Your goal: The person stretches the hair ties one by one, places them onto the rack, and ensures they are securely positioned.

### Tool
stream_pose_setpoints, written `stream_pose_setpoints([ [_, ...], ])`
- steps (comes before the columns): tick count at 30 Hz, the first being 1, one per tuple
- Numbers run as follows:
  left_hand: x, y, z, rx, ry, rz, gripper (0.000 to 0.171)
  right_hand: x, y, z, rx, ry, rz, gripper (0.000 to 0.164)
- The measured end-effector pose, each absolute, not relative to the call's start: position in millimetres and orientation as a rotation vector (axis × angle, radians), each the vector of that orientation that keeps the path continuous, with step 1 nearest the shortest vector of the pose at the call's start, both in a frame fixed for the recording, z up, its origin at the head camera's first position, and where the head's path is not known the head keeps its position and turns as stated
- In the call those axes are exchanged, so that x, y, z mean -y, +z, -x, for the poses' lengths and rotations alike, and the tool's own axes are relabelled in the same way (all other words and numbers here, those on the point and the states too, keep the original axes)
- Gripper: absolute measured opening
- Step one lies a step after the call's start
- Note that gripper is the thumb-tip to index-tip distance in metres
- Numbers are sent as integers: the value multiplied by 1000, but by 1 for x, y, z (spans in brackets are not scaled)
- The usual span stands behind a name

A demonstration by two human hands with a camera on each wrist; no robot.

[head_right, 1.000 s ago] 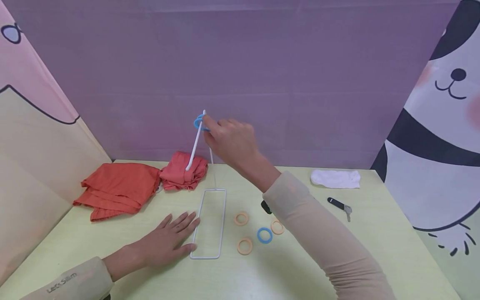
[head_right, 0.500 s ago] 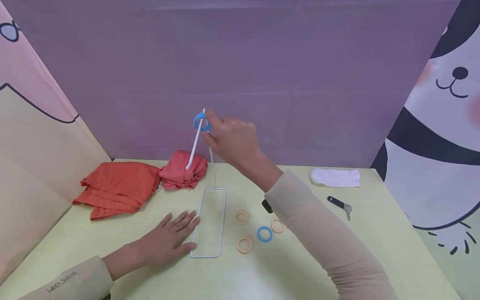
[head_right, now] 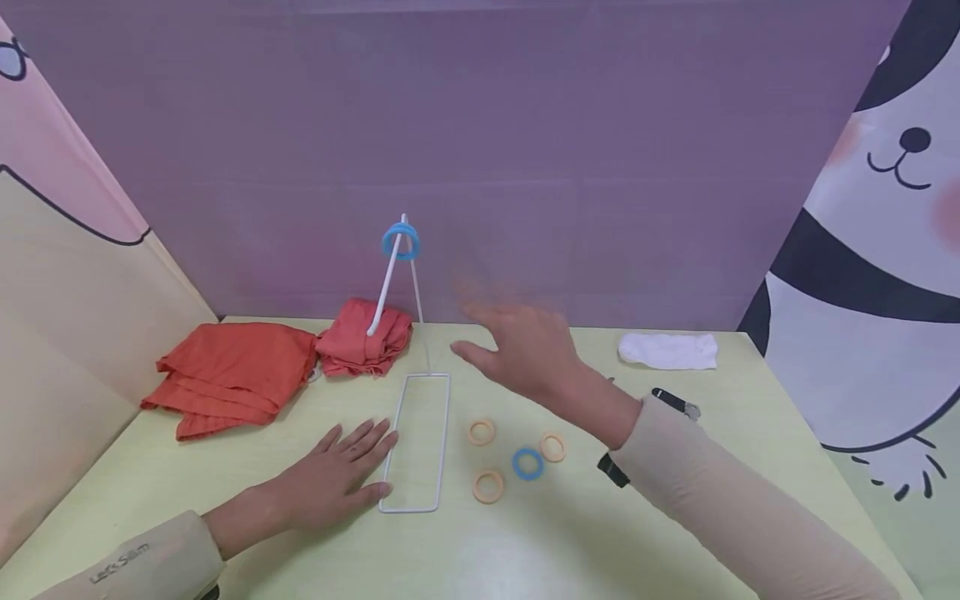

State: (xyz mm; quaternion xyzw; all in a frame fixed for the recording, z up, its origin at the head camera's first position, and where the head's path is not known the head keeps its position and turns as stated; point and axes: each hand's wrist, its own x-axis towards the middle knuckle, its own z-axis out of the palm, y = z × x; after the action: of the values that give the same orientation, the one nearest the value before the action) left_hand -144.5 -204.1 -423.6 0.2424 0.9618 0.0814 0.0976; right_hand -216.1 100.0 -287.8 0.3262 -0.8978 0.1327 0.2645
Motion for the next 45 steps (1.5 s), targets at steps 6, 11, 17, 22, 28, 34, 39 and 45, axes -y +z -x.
stream_pose_setpoints([
  [6, 205, -425, 145, -2844, 233, -710, 77, -117, -337, 212, 2718, 257, -976, 46],
  [11, 204, -426, 146, -2842, 240, -717, 76, -123, -367, 217, 2860, 212, -1026, 46],
  [17, 205, -428, 146, -2850, 216, -715, 76, -121, -387, 224, 3000, 258, -1030, 49],
  [22, 204, -427, 145, -2845, 231, -721, 76, -117, -399, 228, 3057, 286, -1070, 50],
  [28, 203, -425, 145, -2836, 237, -713, 76, -112, -411, 231, 3051, 267, -1063, 50],
  [34, 205, -427, 145, -2840, 226, -705, 76, -110, -416, 232, 3048, 260, -1029, 46],
  [39, 205, -428, 146, -2841, 225, -705, 77, -109, -418, 231, 3015, 294, -1044, 41],
  [45, 203, -428, 146, -2846, 208, -691, 77, -107, -418, 230, 2980, 318, -1055, 33],
])
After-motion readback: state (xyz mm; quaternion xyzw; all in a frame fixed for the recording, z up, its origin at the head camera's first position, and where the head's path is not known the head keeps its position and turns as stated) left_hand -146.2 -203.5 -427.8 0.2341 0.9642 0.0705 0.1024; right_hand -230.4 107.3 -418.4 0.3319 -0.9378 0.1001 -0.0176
